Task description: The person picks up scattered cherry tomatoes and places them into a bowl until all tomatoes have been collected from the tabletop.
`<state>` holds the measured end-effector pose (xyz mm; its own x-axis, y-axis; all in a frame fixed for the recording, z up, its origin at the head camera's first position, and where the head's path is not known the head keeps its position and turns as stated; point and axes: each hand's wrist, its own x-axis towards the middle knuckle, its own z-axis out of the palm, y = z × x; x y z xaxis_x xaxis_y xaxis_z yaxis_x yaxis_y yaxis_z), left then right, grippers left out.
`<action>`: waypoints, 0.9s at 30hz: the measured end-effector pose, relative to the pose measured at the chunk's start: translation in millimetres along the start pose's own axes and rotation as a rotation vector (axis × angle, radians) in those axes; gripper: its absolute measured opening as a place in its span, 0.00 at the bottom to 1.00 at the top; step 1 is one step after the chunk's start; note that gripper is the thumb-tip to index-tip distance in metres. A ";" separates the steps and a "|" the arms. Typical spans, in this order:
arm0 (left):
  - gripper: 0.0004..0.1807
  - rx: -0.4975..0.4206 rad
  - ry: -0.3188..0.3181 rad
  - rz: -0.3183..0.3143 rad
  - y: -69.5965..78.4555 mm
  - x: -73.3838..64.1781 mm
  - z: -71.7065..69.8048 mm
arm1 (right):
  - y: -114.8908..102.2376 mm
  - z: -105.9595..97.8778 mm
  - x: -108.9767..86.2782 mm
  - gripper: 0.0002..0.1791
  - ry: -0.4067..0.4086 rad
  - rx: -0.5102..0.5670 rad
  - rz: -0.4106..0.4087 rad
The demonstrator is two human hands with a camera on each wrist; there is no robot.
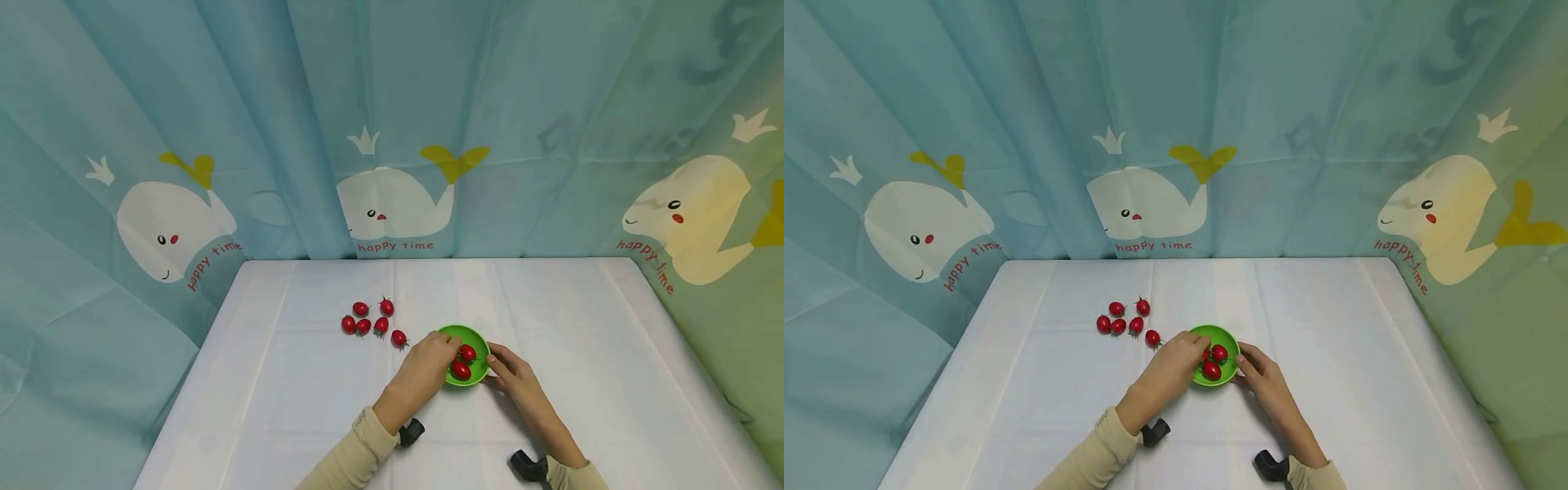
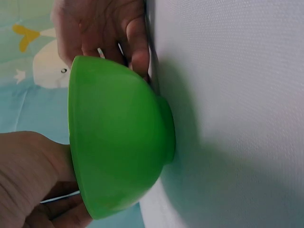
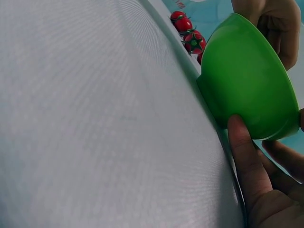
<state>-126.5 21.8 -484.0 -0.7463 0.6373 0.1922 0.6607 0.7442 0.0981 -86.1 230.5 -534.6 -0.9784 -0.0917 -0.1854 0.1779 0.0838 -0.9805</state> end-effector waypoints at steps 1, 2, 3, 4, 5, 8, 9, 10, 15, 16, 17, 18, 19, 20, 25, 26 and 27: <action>0.17 -0.017 0.011 0.002 -1.7 0.2 0.0 | 0.1 0.0 0.0 0.30 -0.001 0.000 0.000; 0.15 -0.038 0.023 0.005 -3.6 0.6 0.0 | 0.1 0.0 -0.1 0.30 -0.001 0.001 0.000; 0.13 -0.067 0.036 0.004 -5.5 0.8 -0.6 | 0.1 0.0 -0.2 0.30 0.000 0.001 0.001; 0.11 -0.108 0.046 0.000 -7.8 1.1 -1.0 | 0.1 0.1 -0.3 0.30 0.000 0.001 0.003; 0.10 -0.153 0.054 -0.005 -10.1 1.2 -2.2 | 0.1 0.1 -0.4 0.30 0.001 0.002 0.003; 0.09 -0.321 0.060 -0.038 -19.9 1.2 -5.8 | -0.3 0.1 -0.6 0.30 -0.001 0.000 0.007; 0.10 -0.389 0.059 -0.053 -23.8 1.1 -7.7 | -0.4 -0.1 -0.6 0.31 -0.004 -0.001 0.008; 0.10 -0.453 0.057 -0.068 -28.0 0.8 -9.2 | -0.5 -0.2 -0.5 0.31 -0.007 -0.002 0.007; 0.11 -0.713 0.057 -0.123 -53.0 -3.2 -14.1 | -1.5 -0.6 -0.4 0.31 -0.009 -0.004 0.003; 0.11 -0.746 0.057 -0.135 -57.9 -4.3 -13.9 | -1.7 -0.7 -0.5 0.31 -0.009 -0.005 0.002; 0.10 -0.775 0.055 -0.143 -62.9 -5.3 -13.9 | -1.9 -0.7 -0.5 0.31 -0.008 -0.006 0.001; 0.10 -0.805 0.052 -0.156 -67.2 -6.1 -14.0 | -2.0 -0.8 -0.6 0.31 -0.008 -0.008 0.000; 0.10 -0.830 0.051 -0.166 -71.5 -7.2 -14.4 | -2.1 -0.9 -0.7 0.31 -0.010 -0.008 -0.001; 0.10 -0.855 0.048 -0.172 -75.9 -8.1 -14.5 | -2.2 -1.0 -0.8 0.31 -0.011 -0.010 -0.003; 0.10 -0.961 0.009 -0.202 -99.2 -14.0 -14.9 | -2.8 -0.7 -0.9 0.31 -0.009 -0.016 -0.002; 0.10 -0.975 0.000 -0.213 -103.8 -15.5 -15.1 | -2.8 -0.6 -0.8 0.31 -0.009 -0.019 0.000; 0.11 -0.988 -0.005 -0.222 -108.3 -17.2 -16.1 | -2.7 -0.5 -0.7 0.31 -0.008 -0.019 0.001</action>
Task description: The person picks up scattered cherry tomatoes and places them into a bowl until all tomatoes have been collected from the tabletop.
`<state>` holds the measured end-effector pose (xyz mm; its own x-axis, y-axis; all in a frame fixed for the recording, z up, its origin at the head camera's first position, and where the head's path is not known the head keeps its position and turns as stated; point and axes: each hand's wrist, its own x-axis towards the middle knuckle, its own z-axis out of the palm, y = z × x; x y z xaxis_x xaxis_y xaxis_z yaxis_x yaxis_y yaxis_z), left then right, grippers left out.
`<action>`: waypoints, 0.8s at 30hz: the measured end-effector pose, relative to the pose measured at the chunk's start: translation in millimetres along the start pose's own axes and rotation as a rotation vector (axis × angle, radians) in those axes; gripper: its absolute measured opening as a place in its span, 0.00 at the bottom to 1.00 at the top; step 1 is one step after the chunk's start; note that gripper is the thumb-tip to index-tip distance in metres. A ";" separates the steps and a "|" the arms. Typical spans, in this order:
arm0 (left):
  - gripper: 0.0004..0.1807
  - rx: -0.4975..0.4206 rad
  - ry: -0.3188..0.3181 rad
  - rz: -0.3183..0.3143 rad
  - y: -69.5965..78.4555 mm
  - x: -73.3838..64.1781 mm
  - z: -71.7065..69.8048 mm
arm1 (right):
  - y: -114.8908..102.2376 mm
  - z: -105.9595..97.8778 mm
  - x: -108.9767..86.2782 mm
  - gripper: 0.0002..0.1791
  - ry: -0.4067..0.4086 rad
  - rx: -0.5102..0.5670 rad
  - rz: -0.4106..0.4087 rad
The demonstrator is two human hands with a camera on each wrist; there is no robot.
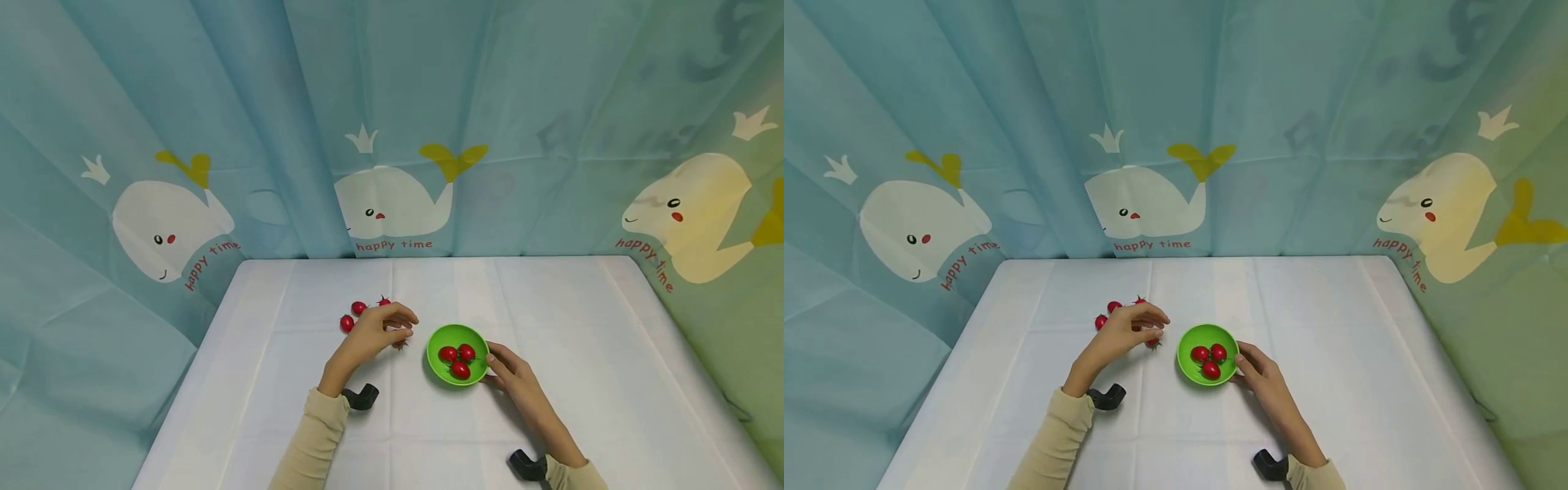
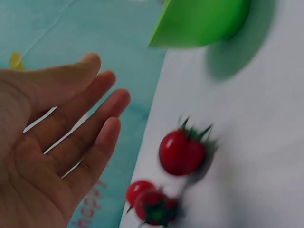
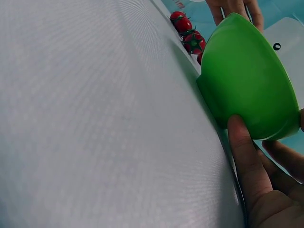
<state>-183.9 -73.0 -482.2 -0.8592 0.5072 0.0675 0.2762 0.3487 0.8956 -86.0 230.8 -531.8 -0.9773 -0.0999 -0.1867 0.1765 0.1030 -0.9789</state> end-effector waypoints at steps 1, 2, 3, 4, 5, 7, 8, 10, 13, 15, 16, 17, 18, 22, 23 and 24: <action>0.11 -0.006 0.001 -0.003 -1.4 -1.0 -4.4 | 0.0 0.1 0.1 0.31 0.001 -0.001 0.000; 0.12 -0.011 0.003 -0.009 -2.9 -2.1 -8.8 | 0.1 0.2 0.1 0.31 0.002 -0.001 0.000; 0.12 -0.008 0.007 -0.011 -4.4 -3.0 -13.1 | 0.1 0.1 0.1 0.31 0.000 0.000 0.000; 0.13 -0.004 0.011 -0.013 -5.8 -4.0 -17.3 | 0.3 0.0 0.2 0.31 -0.002 0.002 -0.001; 0.13 0.003 0.014 -0.016 -7.2 -4.8 -21.2 | 0.4 -0.1 0.2 0.31 -0.003 0.004 -0.003; 0.14 0.023 0.019 -0.015 -10.6 -6.6 -28.7 | 0.8 -0.4 0.0 0.30 -0.002 0.008 -0.008; 0.14 0.029 0.020 -0.024 -12.1 -7.8 -32.3 | 1.0 -0.7 -0.1 0.30 -0.004 0.009 -0.009; 0.15 0.037 0.026 -0.045 -15.3 -10.4 -39.5 | 1.4 -1.1 -0.2 0.30 -0.007 0.008 -0.013; 0.17 0.030 0.038 -0.074 -19.7 -14.8 -49.5 | 1.9 -1.5 -0.5 0.30 -0.009 0.007 -0.018; 0.19 0.019 0.048 -0.088 -23.3 -17.6 -55.8 | 2.3 -1.5 -0.6 0.30 -0.010 0.009 -0.020; 0.19 0.012 0.052 -0.089 -24.8 -19.0 -58.7 | 2.7 -1.5 -0.5 0.30 -0.009 0.009 -0.022; 0.20 0.011 0.057 -0.090 -26.2 -20.4 -61.4 | 3.0 -1.4 -0.5 0.30 -0.009 0.010 -0.023; 0.20 0.015 0.062 -0.091 -27.9 -21.7 -64.0 | 3.2 -1.3 -0.4 0.30 -0.009 0.008 -0.022; 0.21 0.047 0.100 -0.105 -34.2 -26.3 -72.9 | 3.7 -1.0 0.3 0.30 -0.010 0.004 -0.024; 0.21 0.059 0.113 -0.115 -35.4 -27.5 -74.5 | 3.6 -1.0 0.5 0.30 -0.011 0.004 -0.022; 0.21 0.071 0.126 -0.123 -36.4 -28.7 -76.1 | 3.4 -1.0 0.6 0.30 -0.010 0.002 -0.020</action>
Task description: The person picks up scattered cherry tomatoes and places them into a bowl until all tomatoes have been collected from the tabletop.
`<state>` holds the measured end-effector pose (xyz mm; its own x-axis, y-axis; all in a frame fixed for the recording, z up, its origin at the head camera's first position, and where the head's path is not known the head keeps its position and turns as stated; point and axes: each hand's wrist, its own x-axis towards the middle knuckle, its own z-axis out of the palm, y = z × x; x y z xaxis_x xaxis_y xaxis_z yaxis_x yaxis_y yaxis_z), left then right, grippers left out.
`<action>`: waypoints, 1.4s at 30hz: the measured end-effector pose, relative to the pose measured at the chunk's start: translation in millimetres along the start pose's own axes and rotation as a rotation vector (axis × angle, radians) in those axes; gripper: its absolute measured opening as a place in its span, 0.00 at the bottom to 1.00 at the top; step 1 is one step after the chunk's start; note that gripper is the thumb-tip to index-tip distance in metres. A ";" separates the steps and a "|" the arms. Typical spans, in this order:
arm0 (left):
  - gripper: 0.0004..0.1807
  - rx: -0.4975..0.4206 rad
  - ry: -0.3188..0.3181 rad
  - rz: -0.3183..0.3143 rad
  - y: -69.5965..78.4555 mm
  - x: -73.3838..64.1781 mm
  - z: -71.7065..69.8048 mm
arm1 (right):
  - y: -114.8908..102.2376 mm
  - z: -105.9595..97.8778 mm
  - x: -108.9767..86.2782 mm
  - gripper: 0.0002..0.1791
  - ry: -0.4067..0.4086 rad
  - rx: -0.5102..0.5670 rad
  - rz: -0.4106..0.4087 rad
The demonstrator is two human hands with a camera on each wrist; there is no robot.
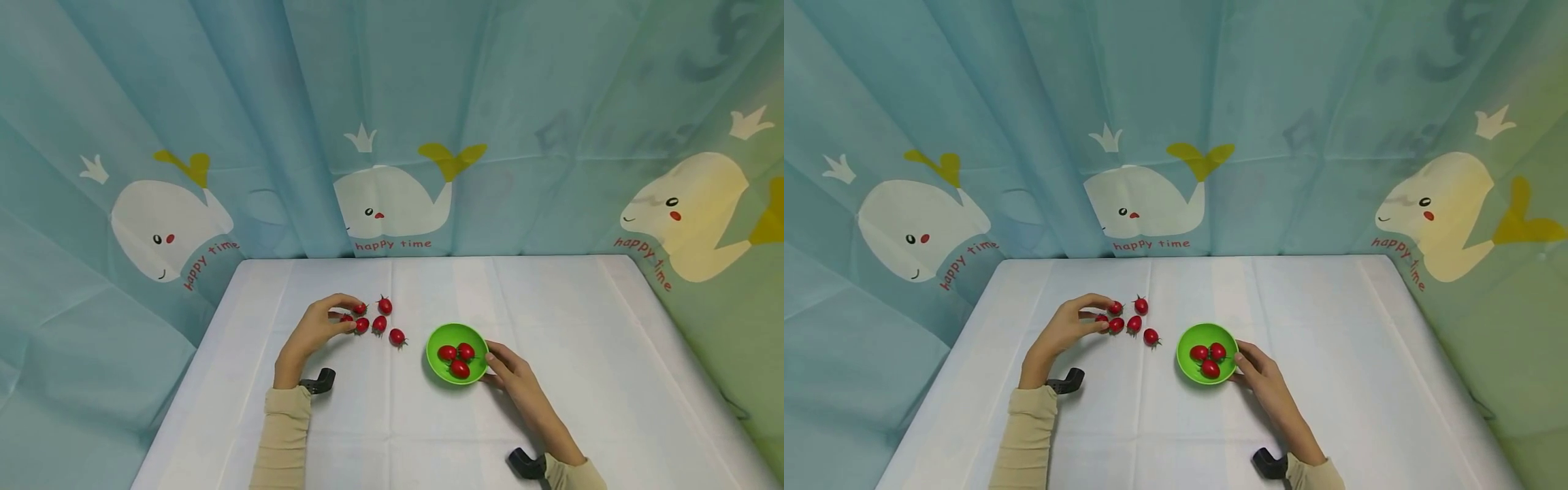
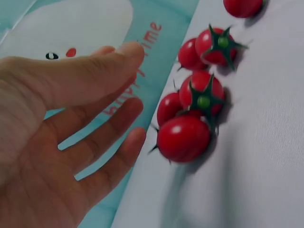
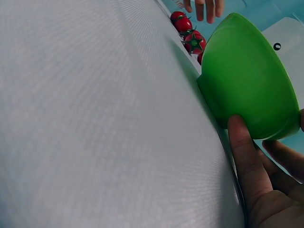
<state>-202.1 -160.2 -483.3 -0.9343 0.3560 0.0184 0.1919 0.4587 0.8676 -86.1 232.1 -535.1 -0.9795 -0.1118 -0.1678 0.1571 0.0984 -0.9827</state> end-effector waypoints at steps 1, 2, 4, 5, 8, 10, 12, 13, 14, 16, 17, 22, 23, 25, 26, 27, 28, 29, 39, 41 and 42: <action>0.21 0.010 0.012 -0.008 -1.2 -0.9 -1.5 | -0.2 0.1 0.3 0.30 0.001 -0.002 0.002; 0.21 0.023 0.022 -0.014 -2.1 -1.7 -2.8 | -0.5 0.1 0.5 0.30 0.006 -0.002 0.003; 0.21 0.042 0.042 -0.027 -3.6 -2.9 -5.1 | -1.3 0.4 0.4 0.30 0.011 -0.004 0.006; 0.21 0.055 0.049 -0.030 -4.3 -3.1 -5.9 | -1.7 0.6 0.3 0.30 0.011 -0.006 0.005; 0.20 0.093 0.057 -0.040 -6.3 -2.5 -7.6 | -2.9 1.0 -0.6 0.30 0.018 -0.004 -0.004; 0.20 0.115 0.057 -0.042 -7.9 -1.8 -8.7 | -3.5 1.2 -1.3 0.30 0.018 -0.002 -0.011; 0.20 0.136 0.051 -0.047 -9.8 -1.4 -9.4 | -3.8 1.4 -1.6 0.30 0.019 0.001 -0.017; 0.21 0.144 0.049 -0.051 -10.8 -1.5 -9.7 | -3.8 1.5 -1.7 0.30 0.018 0.002 -0.018; 0.21 0.149 0.047 -0.053 -12.2 -1.5 -9.9 | -3.9 1.5 -1.7 0.29 0.017 0.002 -0.019; 0.21 0.152 0.041 -0.059 -15.9 -1.4 -9.8 | -3.8 1.7 -1.7 0.30 0.017 0.002 -0.016; 0.21 0.156 0.036 -0.060 -17.7 -1.5 -9.7 | -3.8 1.8 -1.7 0.29 0.017 0.004 -0.015; 0.21 0.152 0.024 -0.062 -25.8 -2.0 -7.9 | -3.4 2.3 -1.4 0.30 0.019 0.006 -0.005; 0.21 0.149 0.023 -0.065 -26.4 -2.3 -7.7 | -3.4 2.4 -1.3 0.30 0.018 0.005 -0.003; 0.21 0.149 0.024 -0.068 -27.6 -2.5 -7.2 | -3.4 2.5 -1.2 0.30 0.021 0.000 0.004; 0.21 0.152 0.022 -0.072 -28.0 -2.5 -7.0 | -3.4 2.5 -1.2 0.30 0.022 -0.002 0.007; 0.21 0.156 0.022 -0.074 -27.9 -2.4 -6.8 | -3.5 2.5 -1.2 0.30 0.023 -0.005 0.009; 0.21 0.165 0.020 -0.075 -28.2 -2.3 -6.7 | -3.6 2.4 -1.3 0.30 0.023 -0.004 0.009; 0.21 0.170 0.018 -0.077 -28.1 -2.2 -6.6 | -3.6 2.3 -1.3 0.30 0.023 -0.004 0.009; 0.18 0.222 0.019 -0.085 -30.9 0.7 -3.7 | -3.3 1.7 -1.9 0.30 0.014 -0.003 0.000; 0.17 0.220 0.027 -0.095 -29.9 0.6 -3.7 | -3.3 1.7 -2.1 0.30 0.013 -0.002 -0.004; 0.17 0.222 0.030 -0.097 -29.5 0.5 -3.8 | -3.3 1.8 -2.1 0.30 0.013 -0.001 -0.005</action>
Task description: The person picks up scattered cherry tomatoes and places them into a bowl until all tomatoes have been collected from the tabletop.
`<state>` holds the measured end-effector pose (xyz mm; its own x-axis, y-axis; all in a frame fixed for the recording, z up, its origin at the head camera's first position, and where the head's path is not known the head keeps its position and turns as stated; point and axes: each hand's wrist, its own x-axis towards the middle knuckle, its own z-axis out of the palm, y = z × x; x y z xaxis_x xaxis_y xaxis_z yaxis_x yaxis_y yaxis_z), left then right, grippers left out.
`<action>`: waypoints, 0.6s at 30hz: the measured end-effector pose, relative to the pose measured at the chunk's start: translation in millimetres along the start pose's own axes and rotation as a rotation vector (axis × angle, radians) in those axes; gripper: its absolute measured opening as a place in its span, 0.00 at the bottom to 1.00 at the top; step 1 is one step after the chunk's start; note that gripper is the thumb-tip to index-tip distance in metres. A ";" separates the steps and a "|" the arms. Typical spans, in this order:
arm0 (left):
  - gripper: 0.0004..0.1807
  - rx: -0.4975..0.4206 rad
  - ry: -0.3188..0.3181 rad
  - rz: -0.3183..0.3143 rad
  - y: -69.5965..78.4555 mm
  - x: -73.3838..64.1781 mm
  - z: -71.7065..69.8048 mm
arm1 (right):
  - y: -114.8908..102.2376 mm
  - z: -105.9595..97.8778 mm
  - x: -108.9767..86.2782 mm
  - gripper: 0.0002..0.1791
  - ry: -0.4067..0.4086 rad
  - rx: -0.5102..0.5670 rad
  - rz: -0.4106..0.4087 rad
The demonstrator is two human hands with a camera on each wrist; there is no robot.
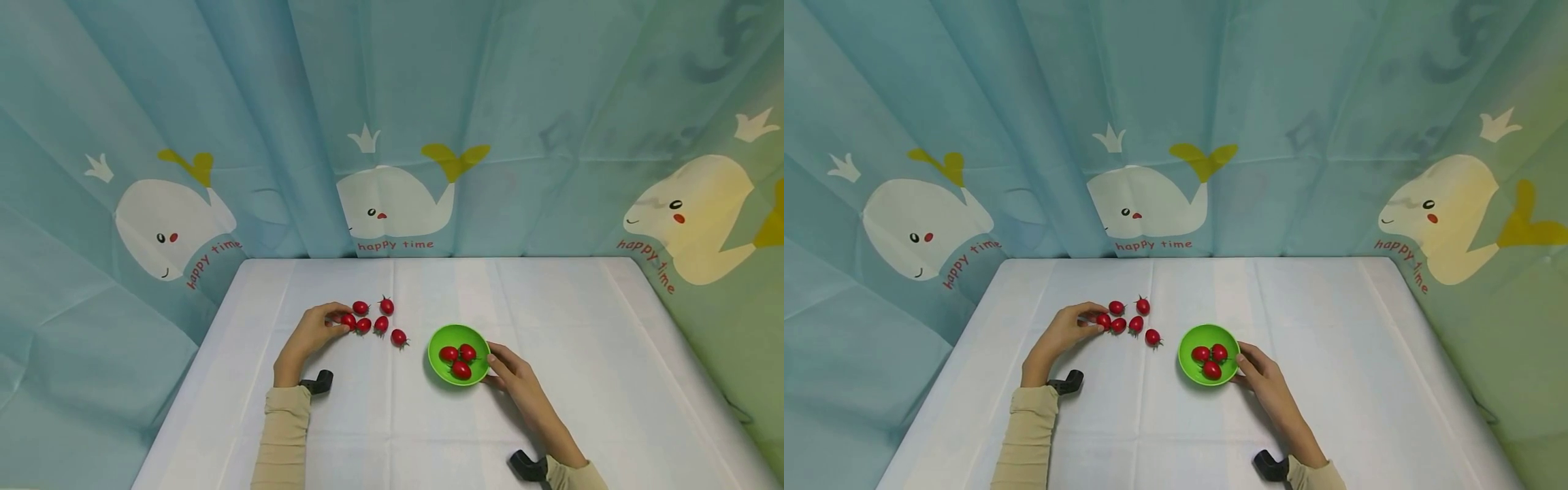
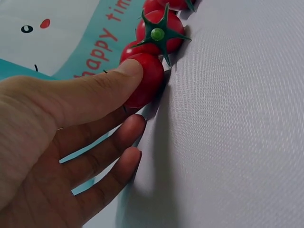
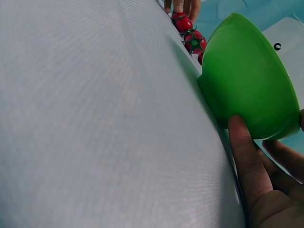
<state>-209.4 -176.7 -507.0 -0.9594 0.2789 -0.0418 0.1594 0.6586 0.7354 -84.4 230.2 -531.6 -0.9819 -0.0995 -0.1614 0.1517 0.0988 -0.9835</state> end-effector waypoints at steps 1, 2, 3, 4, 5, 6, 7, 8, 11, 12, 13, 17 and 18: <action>0.17 -0.002 0.002 -0.005 0.1 -0.4 0.0 | 0.1 0.1 -0.1 0.30 0.000 0.000 0.000; 0.17 -0.002 0.005 -0.008 -0.2 -0.6 0.2 | 0.2 0.2 -0.2 0.30 0.001 0.000 0.002; 0.17 -0.001 0.008 -0.010 -0.5 -0.9 0.5 | 0.3 0.3 -0.2 0.30 0.001 0.000 0.004; 0.17 0.000 0.011 -0.011 -0.3 -0.8 0.4 | 0.2 0.2 -0.1 0.30 0.002 -0.002 0.006; 0.16 0.000 0.015 -0.011 -0.3 -0.8 0.7 | 0.2 0.2 0.0 0.30 0.002 -0.003 0.009; 0.16 -0.004 0.019 -0.014 0.0 -0.9 0.8 | 0.3 0.1 0.0 0.30 0.003 -0.004 0.011; 0.16 -0.007 0.022 -0.018 0.3 -0.9 1.1 | 0.3 -0.1 0.0 0.30 0.002 -0.006 0.014; 0.16 -0.007 0.025 -0.017 0.5 -1.0 1.3 | 0.4 -0.2 0.1 0.31 0.001 -0.008 0.015; 0.15 -0.008 0.039 -0.004 2.3 -0.9 2.0 | 0.6 -0.7 0.1 0.30 -0.001 -0.008 0.007; 0.15 -0.011 0.043 0.005 2.8 -0.6 2.1 | 0.7 -0.8 0.1 0.30 -0.002 -0.008 0.003; 0.16 -0.008 0.048 0.017 4.1 -0.3 2.3 | 0.8 -0.8 0.0 0.30 -0.002 -0.006 0.000; 0.17 -0.032 0.071 0.073 11.2 0.5 2.5 | 1.0 -0.5 -0.4 0.30 -0.004 0.002 -0.006; 0.17 -0.040 0.076 0.085 13.2 0.5 2.4 | 1.1 -0.4 -0.4 0.30 -0.005 0.003 -0.006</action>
<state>-207.2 -166.2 -499.0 -0.9579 0.2777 0.0721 0.2329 0.6061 0.7605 -83.9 230.8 -532.6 -0.9821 -0.1053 -0.1559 0.1461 0.0949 -0.9847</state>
